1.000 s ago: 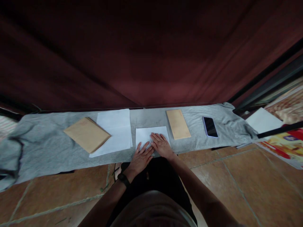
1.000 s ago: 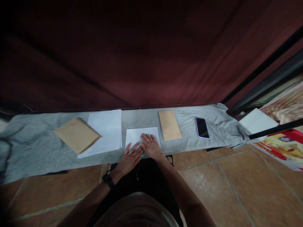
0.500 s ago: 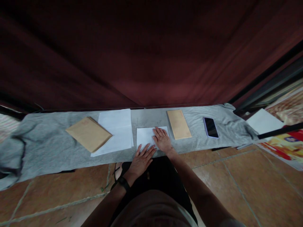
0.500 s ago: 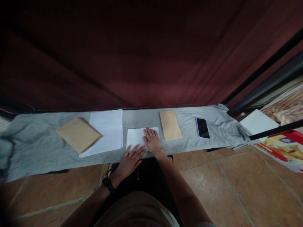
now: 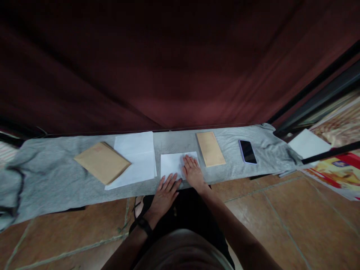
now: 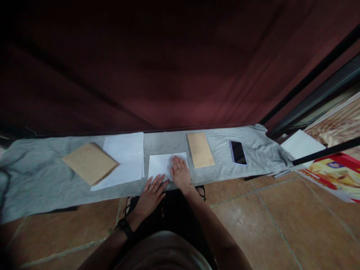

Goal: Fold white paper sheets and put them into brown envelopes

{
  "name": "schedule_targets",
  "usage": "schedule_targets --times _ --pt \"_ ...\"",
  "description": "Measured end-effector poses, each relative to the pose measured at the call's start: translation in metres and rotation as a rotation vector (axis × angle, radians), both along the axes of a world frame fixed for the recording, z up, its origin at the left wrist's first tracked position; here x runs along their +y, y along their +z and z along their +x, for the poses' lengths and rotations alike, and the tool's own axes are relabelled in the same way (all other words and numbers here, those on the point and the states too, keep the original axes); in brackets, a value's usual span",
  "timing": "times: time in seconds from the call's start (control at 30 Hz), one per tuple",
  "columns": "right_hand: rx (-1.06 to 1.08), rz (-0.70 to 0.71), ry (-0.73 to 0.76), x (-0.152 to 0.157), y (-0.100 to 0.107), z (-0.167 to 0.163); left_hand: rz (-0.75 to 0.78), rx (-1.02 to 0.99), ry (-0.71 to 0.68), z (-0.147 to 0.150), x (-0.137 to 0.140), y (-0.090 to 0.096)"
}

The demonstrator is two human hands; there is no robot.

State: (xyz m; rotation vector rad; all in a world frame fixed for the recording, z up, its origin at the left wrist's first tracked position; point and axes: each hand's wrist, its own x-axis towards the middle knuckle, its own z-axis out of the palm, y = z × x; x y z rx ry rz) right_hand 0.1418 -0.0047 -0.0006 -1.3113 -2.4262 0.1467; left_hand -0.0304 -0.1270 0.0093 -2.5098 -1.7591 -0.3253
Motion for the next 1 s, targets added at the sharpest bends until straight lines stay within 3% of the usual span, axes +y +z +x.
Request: schedule_targets --times 0.07,0.17,0.4,0.73,1.0 --pt "-0.002 -0.002 0.072 -0.011 0.0 -0.011 0.0 -0.002 -0.004 0.001 0.0 0.001" --pt "0.004 0.005 0.061 -0.02 -0.001 -0.016 -0.005 -0.015 -0.014 0.0 0.0 0.002" --pt "0.02 0.059 -0.05 -0.015 -0.013 0.014 -0.036 -0.108 0.069 0.0 0.004 0.004" --pt "-0.049 0.066 -0.047 -0.016 -0.016 0.022 -0.086 -0.208 0.129 0.052 0.086 0.003" --pt "-0.046 0.069 -0.086 -0.016 -0.014 0.019 -0.06 -0.172 0.221 0.033 0.107 -0.012"
